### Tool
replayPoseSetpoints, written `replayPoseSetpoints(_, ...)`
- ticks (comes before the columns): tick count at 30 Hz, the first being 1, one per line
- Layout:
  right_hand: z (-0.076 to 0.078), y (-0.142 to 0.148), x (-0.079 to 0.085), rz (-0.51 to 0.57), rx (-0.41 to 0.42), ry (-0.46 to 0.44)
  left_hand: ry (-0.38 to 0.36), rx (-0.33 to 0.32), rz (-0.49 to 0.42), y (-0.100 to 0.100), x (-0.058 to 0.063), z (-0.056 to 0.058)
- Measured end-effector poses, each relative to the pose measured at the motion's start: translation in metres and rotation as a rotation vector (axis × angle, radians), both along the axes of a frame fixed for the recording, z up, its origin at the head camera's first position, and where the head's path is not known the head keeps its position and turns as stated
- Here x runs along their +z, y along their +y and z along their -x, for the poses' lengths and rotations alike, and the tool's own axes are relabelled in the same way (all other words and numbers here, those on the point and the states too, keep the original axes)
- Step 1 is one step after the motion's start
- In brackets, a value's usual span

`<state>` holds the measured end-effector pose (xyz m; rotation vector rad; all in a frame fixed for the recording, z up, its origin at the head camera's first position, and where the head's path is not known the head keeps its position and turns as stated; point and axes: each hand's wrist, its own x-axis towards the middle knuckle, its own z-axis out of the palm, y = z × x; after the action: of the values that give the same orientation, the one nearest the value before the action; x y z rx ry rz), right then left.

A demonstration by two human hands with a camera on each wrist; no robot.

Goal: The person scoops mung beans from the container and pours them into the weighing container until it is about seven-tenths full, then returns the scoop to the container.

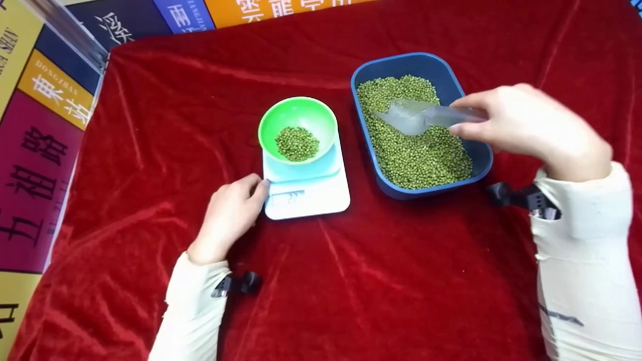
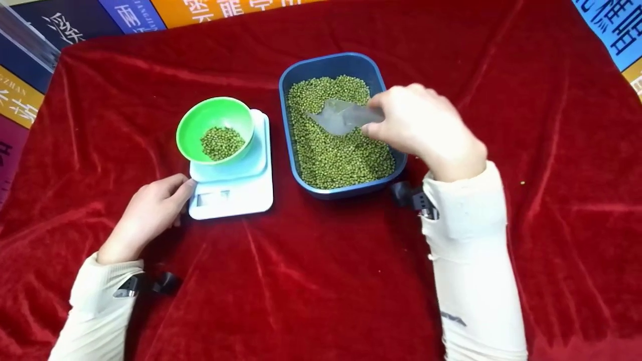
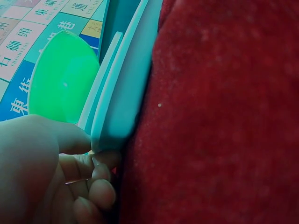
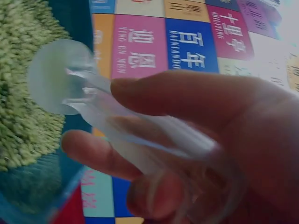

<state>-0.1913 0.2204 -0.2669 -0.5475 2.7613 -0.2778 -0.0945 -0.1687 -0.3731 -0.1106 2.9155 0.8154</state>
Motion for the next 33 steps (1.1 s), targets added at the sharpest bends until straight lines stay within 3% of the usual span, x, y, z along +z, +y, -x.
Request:
replayPoseSetpoints(5, 0.000, -0.009, -0.012, -0.016, 0.020, -0.001, -0.008, -0.011, 0.002, 0.000, 0.000, 0.000)
replayPoseSetpoints(13, 0.002, -0.016, -0.015, -0.015, 0.017, 0.024, -0.010, -0.006, 0.008, -0.002, 0.003, 0.000)
replayPoseSetpoints(24, 0.007, -0.034, -0.035, -0.038, -0.041, -0.042, -0.020, 0.001, -0.012, -0.002, 0.001, -0.001)
replayPoseSetpoints(33, 0.010, -0.034, -0.046, 0.000, -0.057, -0.031, -0.016, 0.001, -0.008, 0.000, -0.001, 0.001)
